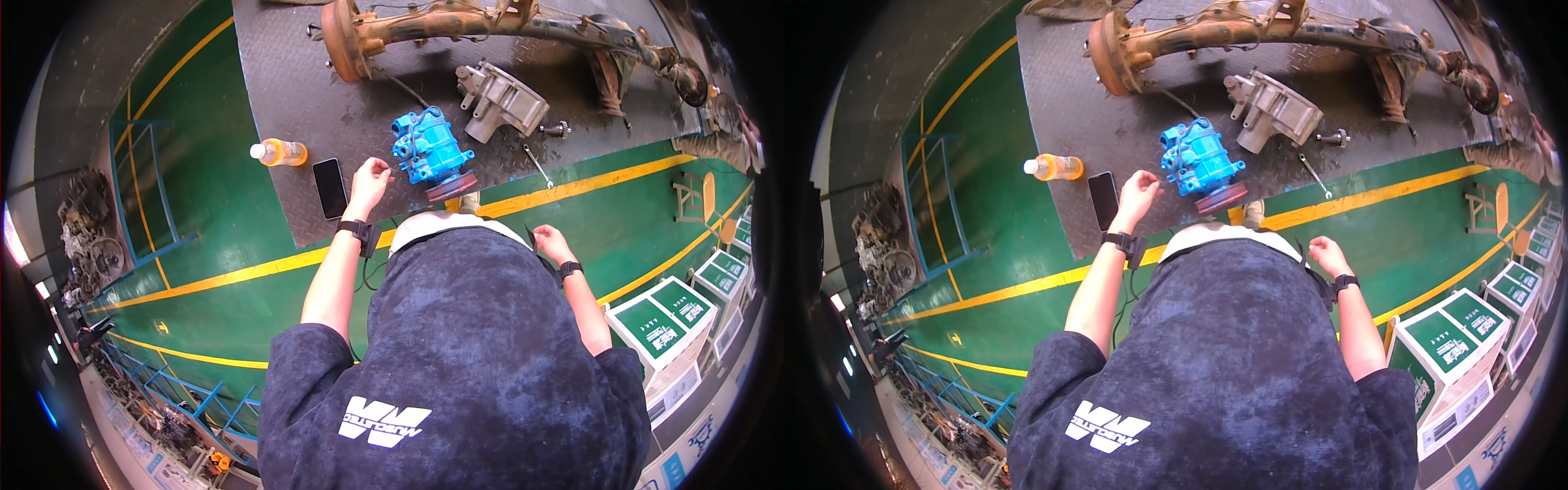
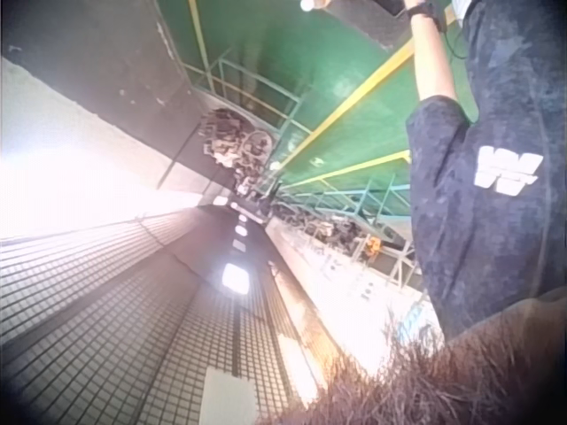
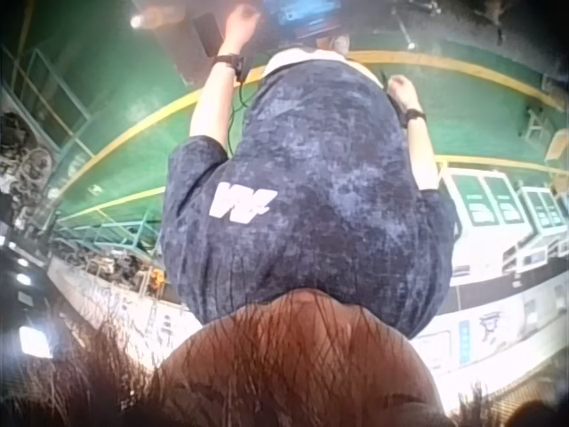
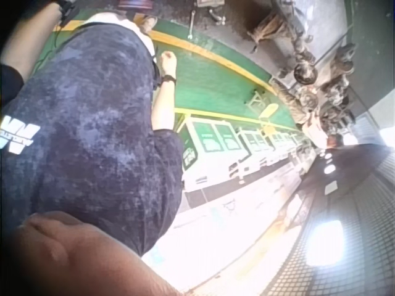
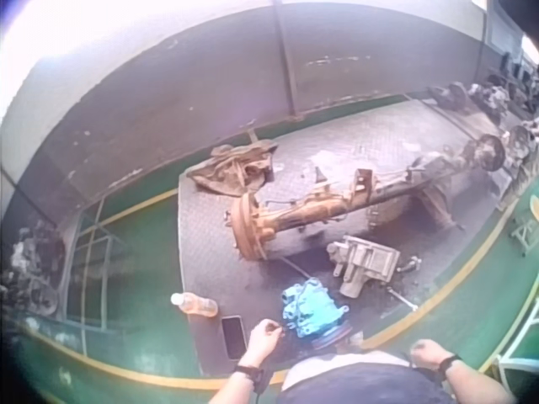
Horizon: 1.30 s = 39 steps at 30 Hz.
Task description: The person handles a blue automotive air compressor by hand, rotating it on a workbench and using their fingers to remove small screws from the top housing.
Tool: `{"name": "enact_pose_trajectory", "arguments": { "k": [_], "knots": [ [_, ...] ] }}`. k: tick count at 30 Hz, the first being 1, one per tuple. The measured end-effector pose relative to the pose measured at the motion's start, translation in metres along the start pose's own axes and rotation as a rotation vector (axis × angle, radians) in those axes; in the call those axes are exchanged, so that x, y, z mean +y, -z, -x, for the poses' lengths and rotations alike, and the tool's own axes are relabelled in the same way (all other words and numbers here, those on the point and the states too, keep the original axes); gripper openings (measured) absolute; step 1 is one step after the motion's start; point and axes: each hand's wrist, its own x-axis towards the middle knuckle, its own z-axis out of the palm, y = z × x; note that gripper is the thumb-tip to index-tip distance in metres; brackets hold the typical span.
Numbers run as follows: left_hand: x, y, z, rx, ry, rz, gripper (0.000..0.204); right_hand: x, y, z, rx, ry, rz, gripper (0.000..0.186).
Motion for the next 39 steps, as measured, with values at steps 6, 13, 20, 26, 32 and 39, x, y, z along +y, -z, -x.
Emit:
{"name": "enact_pose_trajectory", "arguments": {
  "k": [6, 13, 20, 26, 32, 39],
  "knots": [
    [-0.03, -0.008, -0.022, 0.012, 0.07, 0.137, 0.025, -0.115, 0.003, 0.007, -0.157, 0.291, -0.012, 0.026],
    [-0.017, -0.015, -0.016, -0.118, 0.152, 0.399, 0.023, -0.293, -0.061, 0.002, -0.311, 0.615, 0.427, 0.03],
    [-0.023, -0.018, -0.005, -0.092, 0.175, 0.732, 0.032, -0.334, -0.145, -0.031, -0.007, 0.576, 0.692, 0.035],
    [-0.033, -0.009, -0.006, -0.177, 0.051, 0.791, 0.031, -0.338, -0.169, -0.033, 0.152, 0.463, 0.577, 0.039],
    [-0.035, -0.009, -0.024, -0.214, 0.016, 0.616, 0.028, -0.341, -0.182, -0.025, 0.288, 0.609, 0.667, 0.027],
    [-0.033, -0.008, -0.031, -0.293, 0.024, 0.766, 0.031, -0.33, -0.178, -0.036, 0.267, 0.496, 0.346, 0.025]
  ]
}}
